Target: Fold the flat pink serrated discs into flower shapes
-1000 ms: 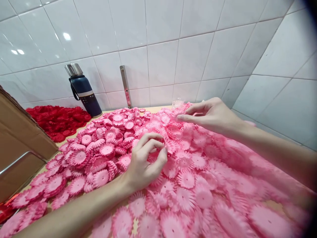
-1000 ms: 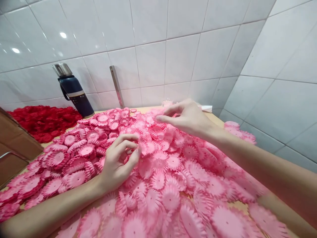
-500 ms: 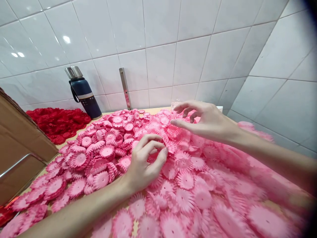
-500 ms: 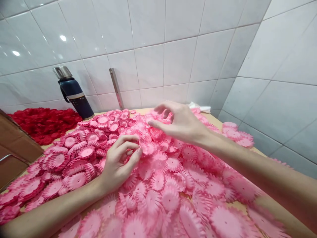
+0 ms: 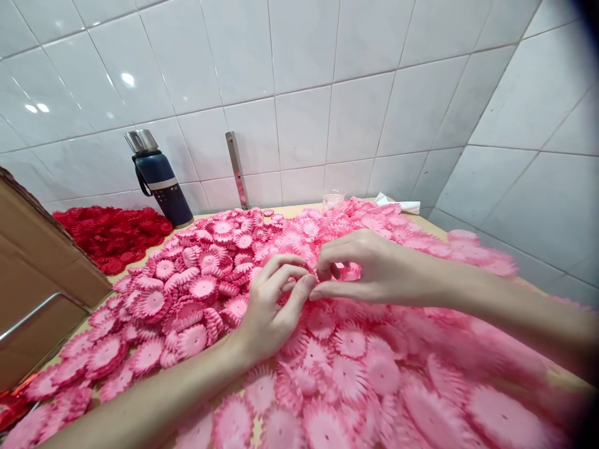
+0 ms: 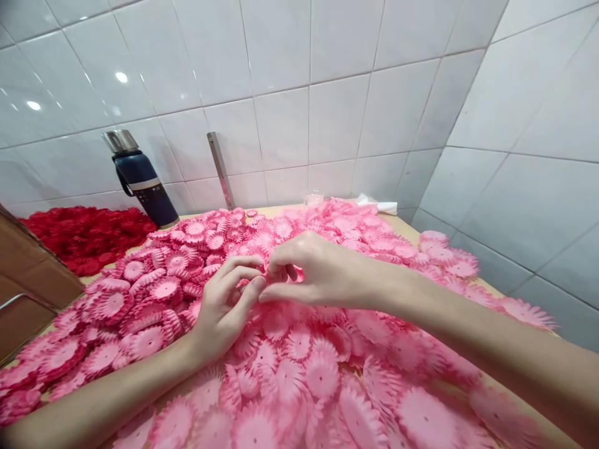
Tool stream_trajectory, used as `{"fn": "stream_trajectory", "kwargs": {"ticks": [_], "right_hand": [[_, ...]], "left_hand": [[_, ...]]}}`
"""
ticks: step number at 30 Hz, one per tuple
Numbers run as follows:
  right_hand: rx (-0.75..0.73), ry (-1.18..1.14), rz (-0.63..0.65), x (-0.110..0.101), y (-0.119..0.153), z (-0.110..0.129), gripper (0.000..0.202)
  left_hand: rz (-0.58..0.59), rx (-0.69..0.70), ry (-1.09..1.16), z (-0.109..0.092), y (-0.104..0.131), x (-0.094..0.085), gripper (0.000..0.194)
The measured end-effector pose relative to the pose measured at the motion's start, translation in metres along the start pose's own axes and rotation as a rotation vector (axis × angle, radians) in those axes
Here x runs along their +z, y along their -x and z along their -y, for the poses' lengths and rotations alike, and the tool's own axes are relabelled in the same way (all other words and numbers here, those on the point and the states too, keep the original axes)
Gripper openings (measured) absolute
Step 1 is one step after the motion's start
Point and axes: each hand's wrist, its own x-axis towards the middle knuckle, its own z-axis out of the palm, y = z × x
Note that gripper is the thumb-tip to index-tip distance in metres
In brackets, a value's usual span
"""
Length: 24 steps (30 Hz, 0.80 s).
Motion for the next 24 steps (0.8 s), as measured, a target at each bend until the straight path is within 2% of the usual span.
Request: {"fn": "stream_trajectory", "kwargs": {"ticks": [24], "right_hand": [[0.076, -0.039, 0.025, 0.0004, -0.0011, -0.005, 0.023]], "left_hand": [[0.005, 0.011, -0.006, 0.004, -0.001, -0.0004, 0.015]]}}
